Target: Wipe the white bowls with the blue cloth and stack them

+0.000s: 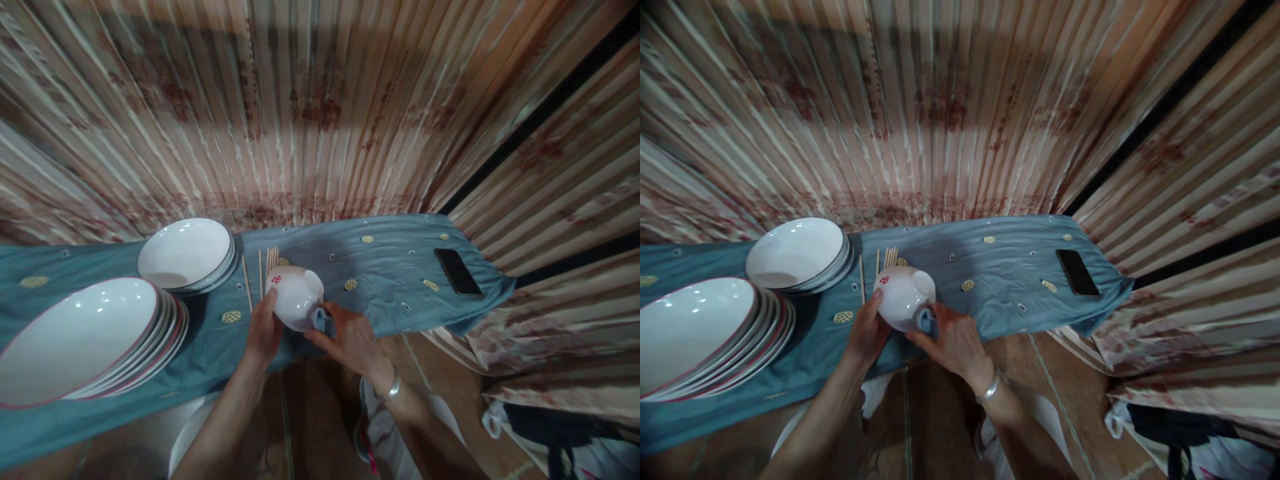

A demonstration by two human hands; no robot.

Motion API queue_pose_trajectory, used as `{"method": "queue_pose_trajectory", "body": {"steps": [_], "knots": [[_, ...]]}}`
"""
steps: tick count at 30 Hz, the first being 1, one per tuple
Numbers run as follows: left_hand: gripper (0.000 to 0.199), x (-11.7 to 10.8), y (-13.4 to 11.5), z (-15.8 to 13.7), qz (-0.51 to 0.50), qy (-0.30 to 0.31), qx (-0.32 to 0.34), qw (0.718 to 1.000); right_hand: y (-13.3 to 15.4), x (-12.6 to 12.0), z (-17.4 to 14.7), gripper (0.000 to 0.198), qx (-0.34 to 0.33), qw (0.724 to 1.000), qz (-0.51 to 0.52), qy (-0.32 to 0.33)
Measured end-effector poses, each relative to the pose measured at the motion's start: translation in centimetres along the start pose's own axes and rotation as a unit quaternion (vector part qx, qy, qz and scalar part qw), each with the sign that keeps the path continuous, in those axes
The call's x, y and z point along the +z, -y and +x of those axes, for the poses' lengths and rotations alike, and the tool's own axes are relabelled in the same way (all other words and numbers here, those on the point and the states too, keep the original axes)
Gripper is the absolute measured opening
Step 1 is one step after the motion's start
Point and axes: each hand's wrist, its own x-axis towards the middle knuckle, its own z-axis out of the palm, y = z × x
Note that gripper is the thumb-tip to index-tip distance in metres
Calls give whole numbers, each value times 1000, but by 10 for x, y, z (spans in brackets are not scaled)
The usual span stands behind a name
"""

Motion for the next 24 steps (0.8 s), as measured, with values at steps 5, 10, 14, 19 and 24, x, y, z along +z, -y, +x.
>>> {"method": "queue_pose_trajectory", "body": {"steps": [5,10,14,19,24], "knots": [[48,2,2,0,-4,2,-11,1000,5,20,0,102,56,993,-104,18],[47,6,2,-1,-9,8,-6,1000,5,32,2,83,65,987,-146,14],[48,9,4,-3,-1,41,-3,999,3,30,4,78,62,984,-163,13],[52,11,8,-5,-4,85,3,996,-10,25,12,62,69,982,-172,-19],[54,7,11,-5,63,141,6,988,-36,26,20,38,98,975,-187,-73]]}}
